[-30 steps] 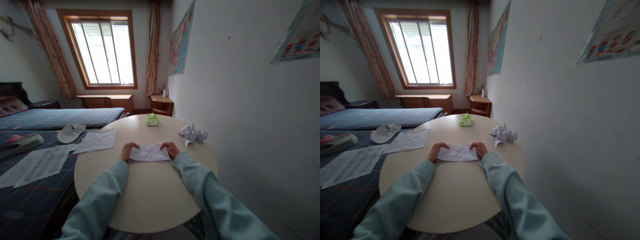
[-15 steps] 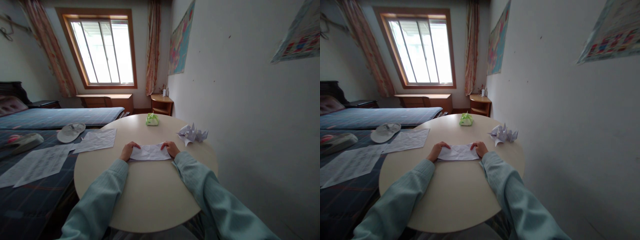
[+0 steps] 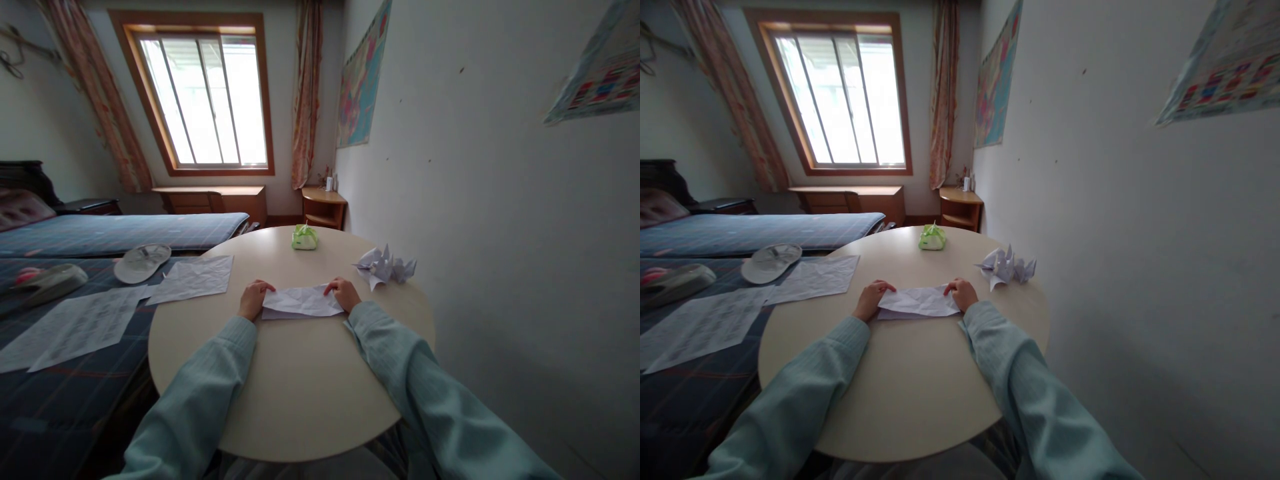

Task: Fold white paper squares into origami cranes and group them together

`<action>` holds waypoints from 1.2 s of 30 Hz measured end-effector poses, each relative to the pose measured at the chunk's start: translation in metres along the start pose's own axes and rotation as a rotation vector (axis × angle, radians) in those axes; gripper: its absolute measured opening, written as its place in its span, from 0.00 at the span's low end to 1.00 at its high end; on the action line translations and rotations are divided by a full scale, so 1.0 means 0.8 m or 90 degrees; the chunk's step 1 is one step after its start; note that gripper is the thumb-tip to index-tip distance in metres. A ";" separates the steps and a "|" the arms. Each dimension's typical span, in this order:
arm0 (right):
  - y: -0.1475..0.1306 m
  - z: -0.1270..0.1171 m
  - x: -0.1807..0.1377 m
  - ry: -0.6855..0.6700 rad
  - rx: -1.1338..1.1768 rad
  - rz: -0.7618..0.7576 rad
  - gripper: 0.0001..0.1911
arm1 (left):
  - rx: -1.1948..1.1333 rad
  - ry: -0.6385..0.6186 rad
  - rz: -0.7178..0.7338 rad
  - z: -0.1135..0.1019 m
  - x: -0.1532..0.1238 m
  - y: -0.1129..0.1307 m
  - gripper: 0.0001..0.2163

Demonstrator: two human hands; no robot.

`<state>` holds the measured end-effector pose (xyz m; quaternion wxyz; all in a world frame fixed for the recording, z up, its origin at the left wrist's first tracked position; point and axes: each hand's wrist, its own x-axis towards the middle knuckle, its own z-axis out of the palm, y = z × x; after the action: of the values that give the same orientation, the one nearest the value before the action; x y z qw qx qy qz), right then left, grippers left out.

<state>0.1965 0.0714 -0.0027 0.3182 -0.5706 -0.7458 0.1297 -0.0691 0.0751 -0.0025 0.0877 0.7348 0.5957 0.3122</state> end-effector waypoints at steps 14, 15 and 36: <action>0.001 -0.003 0.000 0.037 -0.054 0.084 0.17 | 0.042 -0.023 0.017 0.003 -0.001 0.010 0.13; 0.000 -0.004 -0.001 0.037 -0.051 0.081 0.17 | 0.053 -0.027 0.024 0.003 -0.002 0.010 0.13; 0.003 -0.002 0.003 0.026 0.317 0.142 0.30 | 0.047 -0.156 0.026 0.012 0.000 0.002 0.14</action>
<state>0.1992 0.0741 -0.0024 0.4473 -0.5561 -0.6167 0.3322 -0.0628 0.0770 -0.0091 0.1264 0.7821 0.5766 0.1997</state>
